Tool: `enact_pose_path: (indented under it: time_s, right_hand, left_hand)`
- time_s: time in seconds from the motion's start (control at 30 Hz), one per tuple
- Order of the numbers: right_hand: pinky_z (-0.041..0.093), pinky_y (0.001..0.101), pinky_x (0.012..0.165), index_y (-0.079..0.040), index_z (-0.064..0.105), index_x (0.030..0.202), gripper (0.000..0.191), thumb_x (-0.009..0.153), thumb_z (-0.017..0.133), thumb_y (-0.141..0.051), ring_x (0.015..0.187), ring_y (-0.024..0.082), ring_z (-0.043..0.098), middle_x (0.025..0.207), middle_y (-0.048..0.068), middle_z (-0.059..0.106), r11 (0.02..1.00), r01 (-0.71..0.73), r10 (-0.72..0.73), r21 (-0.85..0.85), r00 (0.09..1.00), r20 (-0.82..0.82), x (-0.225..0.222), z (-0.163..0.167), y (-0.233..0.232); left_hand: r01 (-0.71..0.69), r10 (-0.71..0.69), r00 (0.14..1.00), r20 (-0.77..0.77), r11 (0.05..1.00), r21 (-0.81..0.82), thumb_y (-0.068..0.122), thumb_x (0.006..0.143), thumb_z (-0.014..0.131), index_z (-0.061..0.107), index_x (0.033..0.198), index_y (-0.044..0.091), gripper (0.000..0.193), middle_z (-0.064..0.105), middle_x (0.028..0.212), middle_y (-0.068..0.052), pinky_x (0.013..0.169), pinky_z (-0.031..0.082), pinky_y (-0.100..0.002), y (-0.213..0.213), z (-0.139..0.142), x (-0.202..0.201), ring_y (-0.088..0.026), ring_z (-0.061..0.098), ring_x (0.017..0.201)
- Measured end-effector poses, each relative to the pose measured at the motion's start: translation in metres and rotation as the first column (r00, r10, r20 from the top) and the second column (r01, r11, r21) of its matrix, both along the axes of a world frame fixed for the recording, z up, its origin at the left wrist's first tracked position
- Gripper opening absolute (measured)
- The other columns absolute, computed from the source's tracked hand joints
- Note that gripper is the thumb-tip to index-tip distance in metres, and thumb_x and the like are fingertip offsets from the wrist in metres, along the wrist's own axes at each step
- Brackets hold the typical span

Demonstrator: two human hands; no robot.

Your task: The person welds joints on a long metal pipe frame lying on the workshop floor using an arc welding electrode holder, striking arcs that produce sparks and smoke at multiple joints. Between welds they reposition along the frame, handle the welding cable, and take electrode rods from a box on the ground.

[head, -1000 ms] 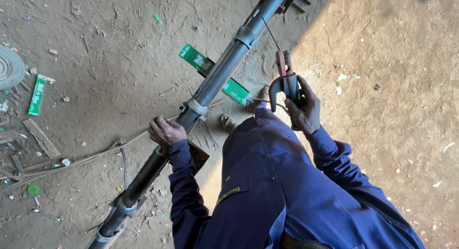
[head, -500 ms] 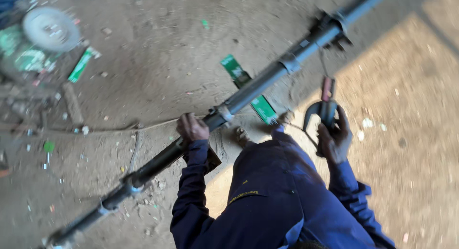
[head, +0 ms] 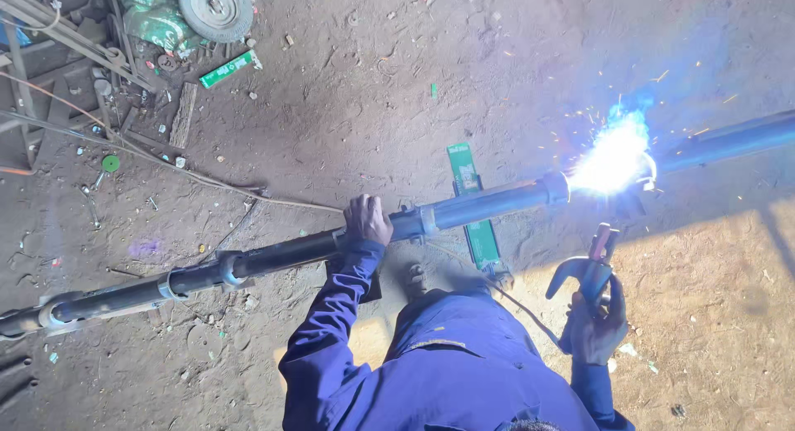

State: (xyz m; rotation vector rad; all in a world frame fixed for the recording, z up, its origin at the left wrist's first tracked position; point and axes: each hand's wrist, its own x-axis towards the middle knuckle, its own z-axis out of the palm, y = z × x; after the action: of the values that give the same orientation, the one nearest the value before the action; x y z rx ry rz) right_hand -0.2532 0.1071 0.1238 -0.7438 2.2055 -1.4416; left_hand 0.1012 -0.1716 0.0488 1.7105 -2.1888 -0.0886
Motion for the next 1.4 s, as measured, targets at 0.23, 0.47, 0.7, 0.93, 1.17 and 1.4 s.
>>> enact_pose_path:
  time_s: [0.23, 0.47, 0.7, 0.93, 1.17, 1.4]
  right_hand:
    - [0.057, 0.0277, 0.067, 0.0, 0.041, 0.159, 0.073, 0.091, 0.068, 0.004, 0.082, 0.015, 0.068, 0.111, 0.013, 0.064, 0.991, 0.058, -0.033, -0.121, 0.98, 0.194, 0.0, -0.007, 0.001]
    - [0.055, 0.0267, 0.072, 0.0, 0.045, 0.156, 0.068, 0.094, 0.072, 0.001, 0.085, 0.012, 0.065, 0.107, 0.01, 0.065, 0.999, -0.015, 0.016, -0.033, 0.999, 0.042, 0.005, 0.001, 0.013]
    - [0.054, 0.0263, 0.078, 0.0, 0.048, 0.153, 0.064, 0.094, 0.073, -0.002, 0.09, 0.011, 0.063, 0.109, 0.009, 0.065, 0.998, -0.051, 0.051, -0.035, 0.999, -0.002, 0.011, 0.018, 0.005]
    - [0.053, 0.0257, 0.077, 0.0, 0.048, 0.154, 0.065, 0.094, 0.074, -0.003, 0.087, 0.011, 0.061, 0.103, 0.007, 0.066, 0.999, -0.046, 0.046, -0.029, 0.999, 0.002, 0.009, 0.02, -0.003]
    - [0.053, 0.0262, 0.074, 0.0, 0.049, 0.152, 0.066, 0.092, 0.074, -0.001, 0.084, 0.012, 0.062, 0.101, 0.008, 0.066, 0.999, -0.033, 0.033, 0.011, 0.999, -0.03, 0.009, 0.014, -0.008]
    - [0.051, 0.0281, 0.062, -0.002, 0.05, 0.153, 0.069, 0.087, 0.072, 0.001, 0.072, 0.013, 0.063, 0.096, 0.01, 0.066, 0.998, -0.01, 0.009, 0.054, 1.0, 0.01, 0.015, 0.016, -0.017]
  left_hand:
    - [-0.051, 0.058, 0.998, 0.038, 0.987, -0.153, 0.015, 0.072, 0.072, 0.066, 0.106, 0.006, 0.035, 0.061, 0.114, -0.019, 0.091, 0.043, -0.059, 0.002, -0.012, -0.005, -0.042, 0.056, 0.112]
    - [0.041, -0.043, 0.998, -0.04, 0.998, -0.041, 0.005, 0.084, 0.068, 0.064, 0.106, 0.004, 0.022, 0.061, 0.116, -0.019, 0.094, 0.045, -0.057, 0.011, -0.003, -0.013, -0.043, 0.058, 0.113]
    - [0.044, -0.046, 0.998, -0.041, 0.998, -0.049, 0.005, 0.084, 0.068, 0.064, 0.106, 0.002, 0.023, 0.061, 0.116, -0.021, 0.092, 0.044, -0.057, 0.013, 0.002, -0.018, -0.043, 0.057, 0.111]
    - [0.044, -0.047, 0.998, -0.048, 0.998, -0.054, 0.006, 0.084, 0.068, 0.065, 0.106, 0.002, 0.022, 0.062, 0.116, -0.02, 0.093, 0.044, -0.057, 0.012, -0.003, -0.014, -0.043, 0.057, 0.113]
    - [0.032, -0.033, 0.999, -0.005, 0.998, -0.052, 0.008, 0.085, 0.068, 0.064, 0.106, 0.002, 0.023, 0.061, 0.116, -0.021, 0.09, 0.044, -0.058, 0.01, -0.004, -0.014, -0.043, 0.057, 0.112]
    - [0.019, -0.022, 0.999, -0.04, 0.997, -0.074, 0.011, 0.075, 0.07, 0.063, 0.102, 0.005, 0.029, 0.059, 0.107, -0.016, 0.085, 0.045, -0.054, 0.005, 0.0, -0.01, -0.04, 0.057, 0.107]
